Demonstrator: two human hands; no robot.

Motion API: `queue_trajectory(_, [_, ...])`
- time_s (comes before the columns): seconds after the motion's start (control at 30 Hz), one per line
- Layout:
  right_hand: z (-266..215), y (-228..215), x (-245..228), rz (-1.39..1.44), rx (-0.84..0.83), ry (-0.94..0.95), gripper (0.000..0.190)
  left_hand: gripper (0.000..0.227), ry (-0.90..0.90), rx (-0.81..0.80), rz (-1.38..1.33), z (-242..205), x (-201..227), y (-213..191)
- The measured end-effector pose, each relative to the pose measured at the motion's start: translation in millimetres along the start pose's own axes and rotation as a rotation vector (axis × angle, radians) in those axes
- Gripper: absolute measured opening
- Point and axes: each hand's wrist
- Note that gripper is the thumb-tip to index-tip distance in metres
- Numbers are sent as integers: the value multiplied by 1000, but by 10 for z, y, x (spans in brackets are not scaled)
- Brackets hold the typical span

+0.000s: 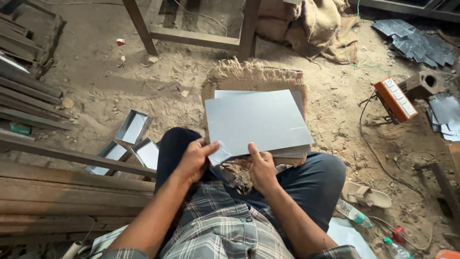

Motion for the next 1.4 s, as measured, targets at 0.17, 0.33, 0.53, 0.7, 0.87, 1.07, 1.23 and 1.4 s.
queue_trajectory(0.17, [-32, -93, -87, -233, 254, -68, 36, 21, -63, -172, 220, -110, -61, -39])
queue_trajectory(0.33, [-37, -299, -398, -572, 498, 69, 28, 20, -100, -126, 385, -115, 75, -306])
queue_trajectory(0.53, [61, -522, -571, -336, 186, -70, 36, 23, -71, 314, 199, -71, 298, -558])
queue_trajectory(0.7, [169, -670, -679, -554, 558, -381, 38, 21, 5, 344, 232, -31, 213, -504])
queue_trajectory(0.87, [168, -723, -675, -634, 638, -415, 42, 20, 47, 199, 258, 39, 72, -424])
queue_trajectory(1.07, [156, -473, -733, -815, 572, -403, 53, 16, 120, 179, 383, 131, 4, -412])
queue_trajectory(1.23, [229, -336, -843, -1228, 698, -191, 51, 14, 121, 238, 422, 179, -48, -413])
queue_trajectory(1.4, [342, -374, -699, -1369, 578, -732, 54, 18, 168, 291, 547, 152, -44, -369])
Point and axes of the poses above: each hand's wrist, its own z-axis towards the middle knuckle, its own y-axis out of the palm, x = y × z, and after that the axes turned 7 degrees about y, right-handed
